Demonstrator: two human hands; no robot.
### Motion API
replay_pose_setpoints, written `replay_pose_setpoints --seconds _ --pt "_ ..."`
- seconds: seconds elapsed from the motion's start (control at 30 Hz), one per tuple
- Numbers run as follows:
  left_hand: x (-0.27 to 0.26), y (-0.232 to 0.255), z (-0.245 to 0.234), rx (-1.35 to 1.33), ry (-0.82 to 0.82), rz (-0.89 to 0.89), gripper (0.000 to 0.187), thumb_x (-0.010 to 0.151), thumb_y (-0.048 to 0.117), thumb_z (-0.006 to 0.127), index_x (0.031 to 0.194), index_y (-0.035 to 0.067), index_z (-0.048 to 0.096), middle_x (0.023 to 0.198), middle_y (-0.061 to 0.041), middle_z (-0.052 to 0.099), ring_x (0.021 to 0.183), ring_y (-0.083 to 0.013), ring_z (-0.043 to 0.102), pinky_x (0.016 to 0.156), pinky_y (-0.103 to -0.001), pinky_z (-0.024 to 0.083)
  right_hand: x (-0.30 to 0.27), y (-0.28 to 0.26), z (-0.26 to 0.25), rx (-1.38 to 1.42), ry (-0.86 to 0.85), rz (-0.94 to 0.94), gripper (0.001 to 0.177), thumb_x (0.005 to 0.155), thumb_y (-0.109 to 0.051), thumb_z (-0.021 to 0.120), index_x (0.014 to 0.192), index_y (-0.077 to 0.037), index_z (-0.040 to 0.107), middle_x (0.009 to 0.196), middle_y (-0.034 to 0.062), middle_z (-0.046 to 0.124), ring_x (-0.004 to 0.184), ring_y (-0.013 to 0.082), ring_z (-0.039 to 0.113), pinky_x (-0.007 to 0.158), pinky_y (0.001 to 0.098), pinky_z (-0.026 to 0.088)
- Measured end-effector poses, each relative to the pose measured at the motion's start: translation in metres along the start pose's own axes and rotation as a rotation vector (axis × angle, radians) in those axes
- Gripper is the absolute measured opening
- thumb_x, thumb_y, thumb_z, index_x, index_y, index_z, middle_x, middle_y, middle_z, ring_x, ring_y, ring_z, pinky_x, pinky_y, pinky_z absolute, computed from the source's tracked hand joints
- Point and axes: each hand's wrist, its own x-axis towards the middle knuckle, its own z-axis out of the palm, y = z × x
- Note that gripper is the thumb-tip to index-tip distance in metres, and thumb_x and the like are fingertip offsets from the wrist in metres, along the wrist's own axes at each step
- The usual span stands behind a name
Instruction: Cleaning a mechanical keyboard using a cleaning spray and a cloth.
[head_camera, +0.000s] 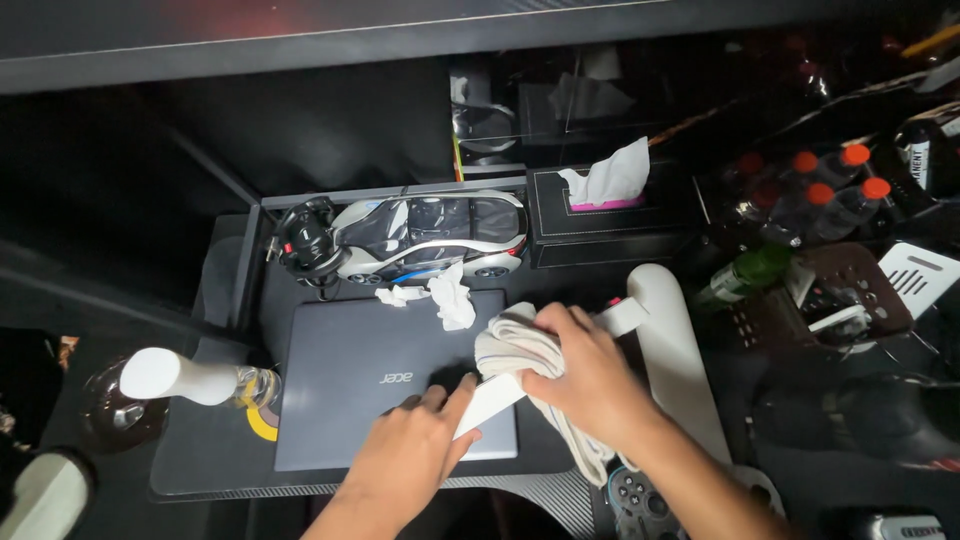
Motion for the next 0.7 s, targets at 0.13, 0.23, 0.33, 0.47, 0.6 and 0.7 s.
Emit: replay_pose_setpoints --seconds 0.13,0.23,0.33,0.47,0.6,0.7 --pt "0.0 0.002 0.002 0.018 0.017 -0.005 0.062 0.093 0.035 0.066 0.147 0.012 0.047 0.105 -0.014 0.066 0.083 -0.0348 0.072 0.069 -0.045 0.059 0.007 -0.002 -0.001 -0.108 -0.092 0.03 0.049 0.07 -0.024 0.083 0.107 -0.005 0.058 0.107 0.0162 0.064 0.102 0.0368 0.064 0.086 0.0435 0.051" --pt "0.0 0.002 0.0 0.018 0.0 -0.003 0.06 0.095 0.035 0.066 0.146 0.01 0.047 0.101 -0.015 0.066 0.083 -0.0354 0.072 0.07 -0.046 0.059 0.01 -0.003 0.0 -0.116 -0.098 0.008 0.05 0.07 -0.022 0.082 0.11 -0.004 0.058 0.109 0.0179 0.064 0.103 0.0385 0.063 0.087 0.0439 0.052" --pt "-0.001 0.002 0.002 0.029 0.06 0.026 0.059 0.092 0.034 0.068 0.143 0.009 0.049 0.101 -0.015 0.067 0.082 -0.0351 0.072 0.067 -0.046 0.059 0.011 -0.007 -0.001 -0.25 -0.094 0.001 0.048 0.071 -0.023 0.082 0.109 -0.005 0.059 0.108 0.0187 0.066 0.104 0.0414 0.063 0.089 0.0467 0.05" --pt "-0.001 0.004 0.001 0.038 0.032 0.012 0.057 0.093 0.034 0.068 0.141 0.011 0.05 0.101 -0.014 0.067 0.08 -0.0352 0.073 0.067 -0.046 0.059 0.015 -0.003 0.001 -0.188 -0.101 -0.048 0.047 0.069 -0.018 0.083 0.105 -0.002 0.059 0.107 0.0203 0.066 0.103 0.0425 0.063 0.084 0.0468 0.051" --pt "-0.003 0.014 -0.002 0.033 0.071 0.034 0.055 0.091 0.031 0.071 0.137 0.01 0.051 0.102 -0.015 0.068 0.078 -0.0356 0.073 0.065 -0.046 0.059 0.013 0.0 -0.007 -0.186 -0.093 -0.018 0.047 0.068 -0.021 0.085 0.102 -0.002 0.06 0.101 0.0205 0.071 0.096 0.0393 0.07 0.081 0.0452 0.055" --pt "-0.001 0.015 -0.007 0.039 0.082 0.042 0.054 0.09 0.03 0.072 0.136 0.01 0.051 0.102 -0.014 0.068 0.078 -0.035 0.073 0.065 -0.045 0.06 0.016 0.002 -0.01 -0.172 -0.099 -0.05 0.046 0.068 -0.022 0.085 0.101 -0.001 0.06 0.097 0.0211 0.073 0.094 0.0385 0.072 0.081 0.0445 0.055"
